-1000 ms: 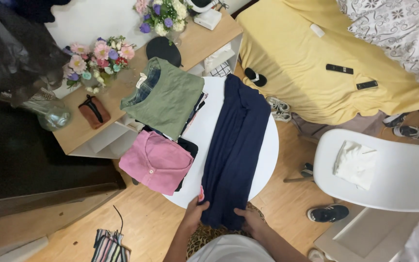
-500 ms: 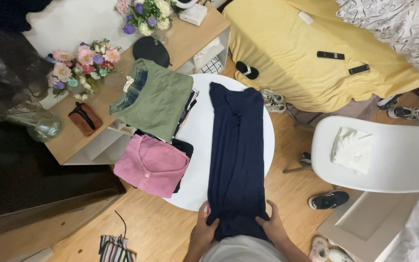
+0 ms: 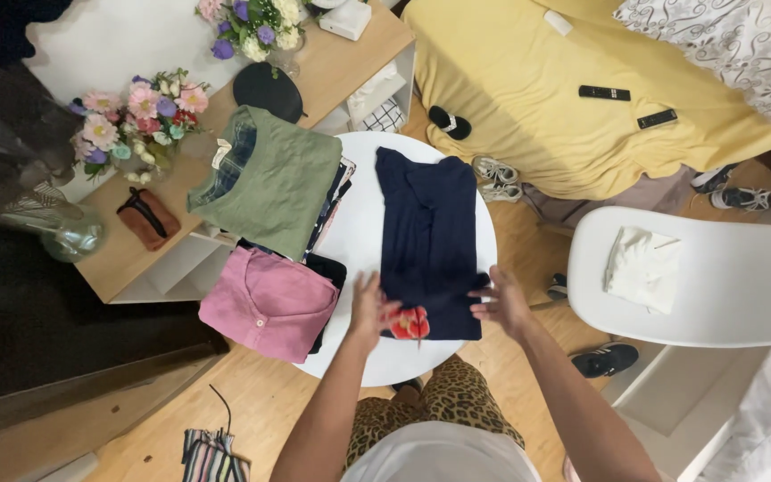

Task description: The person folds a black t-shirt, a pink shirt, a navy blue shirt, and a white shirt on a white round table. They pick up each item from a nearby bed, fold it neatly, and place it on the table.

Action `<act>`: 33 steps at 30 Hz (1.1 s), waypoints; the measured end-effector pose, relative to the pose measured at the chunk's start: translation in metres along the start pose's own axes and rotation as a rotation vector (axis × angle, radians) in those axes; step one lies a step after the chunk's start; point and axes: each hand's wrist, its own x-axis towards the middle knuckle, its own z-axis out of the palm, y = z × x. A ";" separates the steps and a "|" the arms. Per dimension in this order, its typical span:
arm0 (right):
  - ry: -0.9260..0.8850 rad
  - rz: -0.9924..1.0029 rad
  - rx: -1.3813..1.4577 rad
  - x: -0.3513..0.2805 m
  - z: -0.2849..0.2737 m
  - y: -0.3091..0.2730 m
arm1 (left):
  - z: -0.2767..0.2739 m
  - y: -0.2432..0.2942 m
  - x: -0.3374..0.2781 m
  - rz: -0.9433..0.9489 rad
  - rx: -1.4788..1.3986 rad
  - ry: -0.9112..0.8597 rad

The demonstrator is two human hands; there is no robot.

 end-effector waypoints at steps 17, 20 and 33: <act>0.319 -0.482 -0.982 0.009 -0.018 0.078 | -0.028 -0.119 0.052 0.564 0.696 0.308; 0.264 -0.435 -0.922 0.020 -0.046 0.081 | -0.045 -0.143 0.063 0.493 0.637 0.242; 0.288 -0.921 -1.133 0.038 -0.035 0.019 | 0.010 -0.096 0.030 0.784 0.876 0.544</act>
